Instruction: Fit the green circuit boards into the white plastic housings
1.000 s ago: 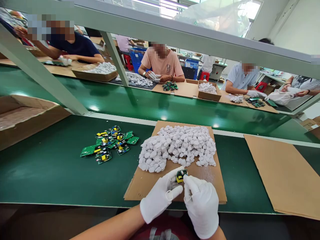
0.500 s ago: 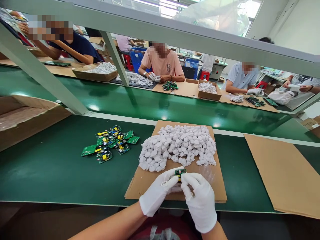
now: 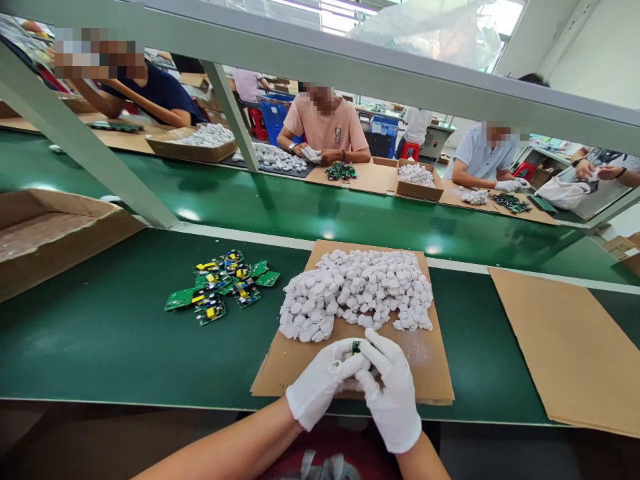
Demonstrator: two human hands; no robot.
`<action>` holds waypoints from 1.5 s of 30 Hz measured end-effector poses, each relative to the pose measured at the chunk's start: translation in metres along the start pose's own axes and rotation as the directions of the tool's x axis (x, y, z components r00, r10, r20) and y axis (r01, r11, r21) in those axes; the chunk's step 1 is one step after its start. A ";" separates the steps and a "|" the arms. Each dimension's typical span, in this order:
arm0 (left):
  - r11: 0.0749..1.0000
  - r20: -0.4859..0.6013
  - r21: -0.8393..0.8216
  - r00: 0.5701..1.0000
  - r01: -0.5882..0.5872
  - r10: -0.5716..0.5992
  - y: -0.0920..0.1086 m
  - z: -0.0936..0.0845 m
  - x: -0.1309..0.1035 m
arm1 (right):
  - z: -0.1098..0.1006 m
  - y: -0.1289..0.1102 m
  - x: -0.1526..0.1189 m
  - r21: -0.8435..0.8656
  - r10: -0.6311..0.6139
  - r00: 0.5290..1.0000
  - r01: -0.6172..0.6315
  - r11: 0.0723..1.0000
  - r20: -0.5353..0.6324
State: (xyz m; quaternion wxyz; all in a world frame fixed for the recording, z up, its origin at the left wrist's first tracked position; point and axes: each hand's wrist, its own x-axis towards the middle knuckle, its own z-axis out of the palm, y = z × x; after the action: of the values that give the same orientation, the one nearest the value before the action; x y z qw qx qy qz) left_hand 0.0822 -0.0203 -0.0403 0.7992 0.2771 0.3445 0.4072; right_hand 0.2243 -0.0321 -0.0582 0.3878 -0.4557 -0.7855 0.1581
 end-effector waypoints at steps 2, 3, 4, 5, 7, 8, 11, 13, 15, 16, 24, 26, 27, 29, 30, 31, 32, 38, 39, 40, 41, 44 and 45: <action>0.999 0.008 -0.037 1.000 0.022 -0.021 -0.001 0.000 -0.001 | 0.002 0.004 0.000 -0.032 -0.039 0.997 0.037 0.999 -0.063; 0.998 0.012 -0.054 1.000 0.019 -0.018 -0.002 -0.001 -0.001 | 0.004 0.005 0.000 -0.059 -0.068 0.994 0.063 0.996 -0.086; 0.998 0.015 -0.062 1.000 0.013 -0.013 -0.003 -0.002 0.000 | 0.005 0.006 0.000 -0.085 -0.092 0.990 0.083 0.993 -0.107; 0.998 0.012 -0.058 1.000 0.008 -0.007 -0.004 -0.002 0.001 | 0.005 0.006 0.000 -0.104 -0.103 0.988 0.091 0.990 -0.116; 1.000 0.002 -0.025 1.000 -0.016 0.016 -0.005 -0.003 0.002 | 0.005 0.005 0.001 -0.075 -0.069 0.995 0.063 0.995 -0.078; 1.000 0.002 -0.003 1.000 -0.029 0.029 -0.004 -0.003 0.003 | 0.004 0.003 0.000 -0.013 -0.022 0.999 0.021 1.000 -0.031; 0.997 0.010 0.068 1.000 -0.021 0.020 0.001 -0.001 0.001 | 0.000 0.000 0.000 0.287 0.154 0.984 -0.173 0.942 0.088; 0.994 -0.009 0.113 1.000 -0.002 0.003 0.003 0.000 0.000 | 0.000 0.000 -0.001 0.423 0.242 0.967 -0.254 0.870 0.084; 0.995 -0.006 0.096 1.000 -0.006 0.006 0.003 0.001 -0.002 | 0.002 0.000 0.000 0.451 0.294 0.952 -0.301 0.840 0.088; 0.998 0.012 0.055 1.000 -0.016 0.015 0.002 0.001 -0.002 | 0.004 0.001 0.000 0.442 0.315 0.942 -0.333 0.833 0.116; 0.984 0.060 0.146 0.994 -0.103 0.095 0.001 -0.006 -0.002 | 0.009 -0.003 0.001 0.334 0.443 0.881 -0.473 0.815 0.167; 0.982 0.055 0.153 0.993 -0.110 0.103 0.002 -0.006 -0.001 | 0.008 -0.003 0.001 0.333 0.473 0.865 -0.501 0.799 0.167; 0.985 0.061 0.137 0.994 -0.102 0.095 0.002 -0.006 -0.001 | 0.007 -0.003 0.002 0.357 0.474 0.860 -0.510 0.783 0.189; 0.986 0.080 0.138 0.993 -0.097 0.087 0.004 -0.003 -0.003 | 0.005 -0.001 0.003 0.470 0.431 0.869 -0.493 0.732 0.241; 0.979 0.090 0.171 0.991 -0.110 0.096 0.005 -0.002 -0.004 | 0.004 -0.001 0.003 0.533 0.406 0.876 -0.480 0.696 0.259; 0.966 0.100 0.221 0.989 -0.131 0.111 0.006 -0.001 -0.006 | 0.003 0.000 0.004 0.580 0.394 0.879 -0.474 0.663 0.268; 0.948 0.112 0.278 0.986 -0.153 0.127 0.007 0.000 -0.008 | 0.002 -0.001 0.005 0.601 0.399 0.876 -0.478 0.641 0.271; 0.834 0.200 0.443 0.943 -0.330 0.267 0.001 -0.003 -0.010 | 0.007 -0.003 0.006 0.487 0.513 0.825 -0.557 0.673 0.235; 0.834 0.188 0.445 0.944 -0.328 0.271 -0.002 -0.005 -0.008 | 0.008 -0.002 0.005 0.487 0.516 0.827 -0.554 0.676 0.223; 0.848 0.167 0.435 0.952 -0.303 0.255 -0.005 -0.006 -0.005 | 0.009 -0.001 0.004 0.495 0.513 0.829 -0.551 0.672 0.226; 0.872 0.143 0.415 0.965 -0.261 0.221 -0.007 -0.007 -0.003 | 0.010 0.000 0.003 0.512 0.504 0.829 -0.551 0.659 0.244; 0.921 0.087 0.355 0.986 -0.161 0.139 -0.010 -0.009 0.001 | 0.011 0.002 0.001 0.555 0.469 0.829 -0.555 0.619 0.305; 0.926 0.069 0.346 0.989 -0.149 0.133 -0.010 -0.009 0.001 | 0.011 0.003 0.001 0.546 0.460 0.834 -0.548 0.633 0.303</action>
State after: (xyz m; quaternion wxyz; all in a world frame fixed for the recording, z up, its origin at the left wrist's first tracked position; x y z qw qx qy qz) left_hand 0.0797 -0.0232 -0.0530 0.7130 0.4479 0.3730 0.3896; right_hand 0.2171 -0.0288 -0.0667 0.3999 -0.4940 -0.5553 0.5364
